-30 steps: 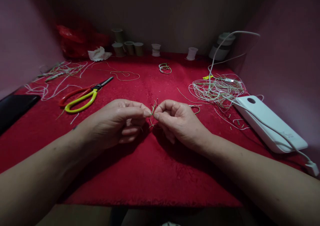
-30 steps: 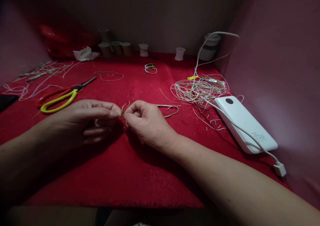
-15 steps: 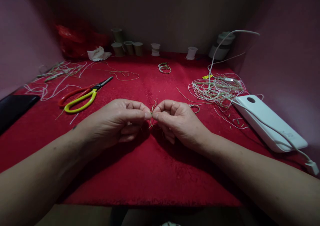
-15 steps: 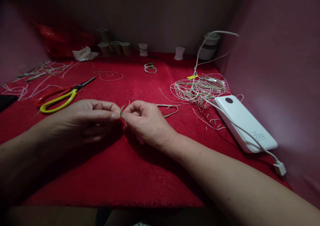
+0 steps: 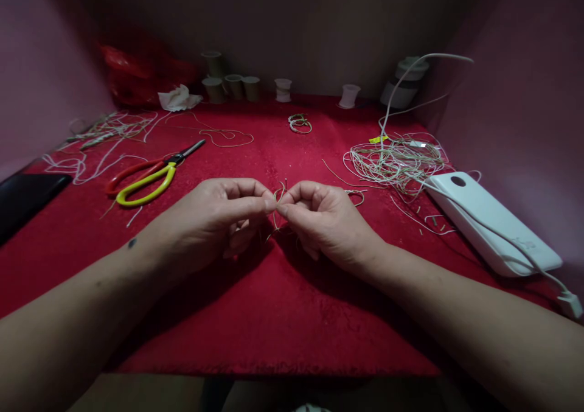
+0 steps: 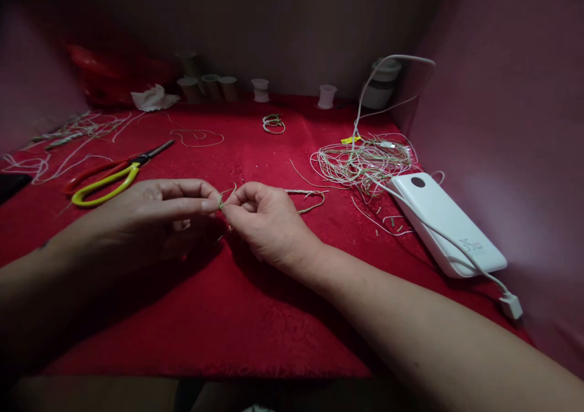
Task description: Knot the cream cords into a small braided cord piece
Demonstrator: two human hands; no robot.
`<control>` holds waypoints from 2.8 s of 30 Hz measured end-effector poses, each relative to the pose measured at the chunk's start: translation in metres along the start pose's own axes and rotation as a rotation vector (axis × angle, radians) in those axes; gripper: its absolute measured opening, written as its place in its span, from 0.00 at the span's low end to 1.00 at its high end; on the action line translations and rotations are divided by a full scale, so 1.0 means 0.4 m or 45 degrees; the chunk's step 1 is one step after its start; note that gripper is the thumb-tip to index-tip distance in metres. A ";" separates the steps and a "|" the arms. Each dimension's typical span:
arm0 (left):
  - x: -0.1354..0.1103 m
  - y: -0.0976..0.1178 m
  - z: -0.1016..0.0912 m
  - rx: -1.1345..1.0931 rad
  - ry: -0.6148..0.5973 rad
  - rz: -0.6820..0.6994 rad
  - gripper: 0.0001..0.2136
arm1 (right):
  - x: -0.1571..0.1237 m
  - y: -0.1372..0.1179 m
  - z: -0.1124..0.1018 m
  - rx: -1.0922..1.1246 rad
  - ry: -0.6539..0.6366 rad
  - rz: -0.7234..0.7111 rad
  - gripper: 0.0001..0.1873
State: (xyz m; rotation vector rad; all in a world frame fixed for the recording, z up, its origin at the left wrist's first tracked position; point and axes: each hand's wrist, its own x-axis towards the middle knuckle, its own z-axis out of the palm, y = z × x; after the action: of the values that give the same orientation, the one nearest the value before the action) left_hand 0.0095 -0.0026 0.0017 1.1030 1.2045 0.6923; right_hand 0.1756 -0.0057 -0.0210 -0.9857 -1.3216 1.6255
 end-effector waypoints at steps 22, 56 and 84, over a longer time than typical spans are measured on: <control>0.008 -0.003 -0.003 -0.229 -0.043 -0.017 0.04 | -0.001 -0.003 -0.009 -0.074 -0.062 0.082 0.07; -0.001 0.001 0.003 -0.149 -0.052 -0.078 0.03 | -0.005 -0.001 -0.014 -0.096 -0.092 0.053 0.09; -0.027 -0.019 0.029 0.652 0.291 0.555 0.03 | -0.001 0.008 -0.006 -0.005 0.030 0.039 0.10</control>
State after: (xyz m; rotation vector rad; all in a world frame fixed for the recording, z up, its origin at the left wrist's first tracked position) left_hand 0.0170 -0.0183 -0.0016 1.7856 1.3928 0.8824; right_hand 0.1777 -0.0054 -0.0244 -1.0292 -1.3005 1.6301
